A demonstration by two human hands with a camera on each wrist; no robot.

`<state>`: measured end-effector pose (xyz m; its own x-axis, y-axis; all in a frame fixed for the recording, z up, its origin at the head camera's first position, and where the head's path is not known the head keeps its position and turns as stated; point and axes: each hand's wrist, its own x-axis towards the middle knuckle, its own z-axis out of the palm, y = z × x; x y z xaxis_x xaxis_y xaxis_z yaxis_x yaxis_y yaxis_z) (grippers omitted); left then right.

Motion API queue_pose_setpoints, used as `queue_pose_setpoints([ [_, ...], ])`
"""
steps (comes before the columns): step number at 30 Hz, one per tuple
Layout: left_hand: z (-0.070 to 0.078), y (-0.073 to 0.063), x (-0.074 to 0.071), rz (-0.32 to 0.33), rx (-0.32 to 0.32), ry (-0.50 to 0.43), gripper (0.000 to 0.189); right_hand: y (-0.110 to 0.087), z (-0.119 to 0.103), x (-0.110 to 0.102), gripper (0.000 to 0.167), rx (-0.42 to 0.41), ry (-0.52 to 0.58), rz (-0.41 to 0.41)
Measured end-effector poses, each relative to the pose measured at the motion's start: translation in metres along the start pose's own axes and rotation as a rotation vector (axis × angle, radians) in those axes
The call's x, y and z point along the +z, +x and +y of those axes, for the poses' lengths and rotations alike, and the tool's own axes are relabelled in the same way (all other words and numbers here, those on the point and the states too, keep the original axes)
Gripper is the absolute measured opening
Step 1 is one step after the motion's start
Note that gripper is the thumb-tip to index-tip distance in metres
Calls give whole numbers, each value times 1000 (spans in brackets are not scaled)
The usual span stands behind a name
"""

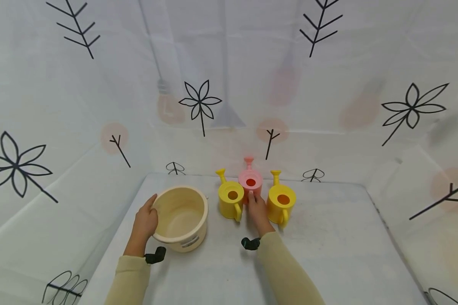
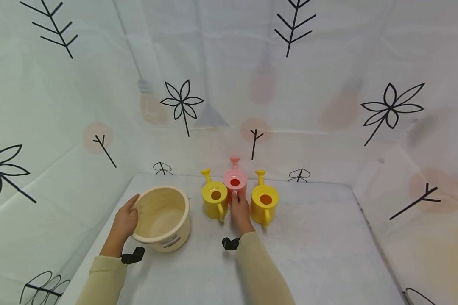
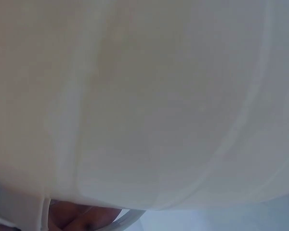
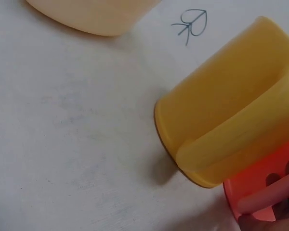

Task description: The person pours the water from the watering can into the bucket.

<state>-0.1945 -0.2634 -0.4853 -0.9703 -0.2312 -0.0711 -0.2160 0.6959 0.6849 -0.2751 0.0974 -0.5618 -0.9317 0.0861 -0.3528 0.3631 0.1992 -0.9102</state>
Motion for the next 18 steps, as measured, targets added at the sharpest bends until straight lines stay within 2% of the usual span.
queue_pose_setpoints([
  [10, 3, -2, 0, -5, -5, -4, 57, -5, 5, -3, 77, -20, 34, 29],
  [18, 3, -1, -1, -2, -11, -2, 57, -13, 0, -6, 71, -32, 58, 38],
])
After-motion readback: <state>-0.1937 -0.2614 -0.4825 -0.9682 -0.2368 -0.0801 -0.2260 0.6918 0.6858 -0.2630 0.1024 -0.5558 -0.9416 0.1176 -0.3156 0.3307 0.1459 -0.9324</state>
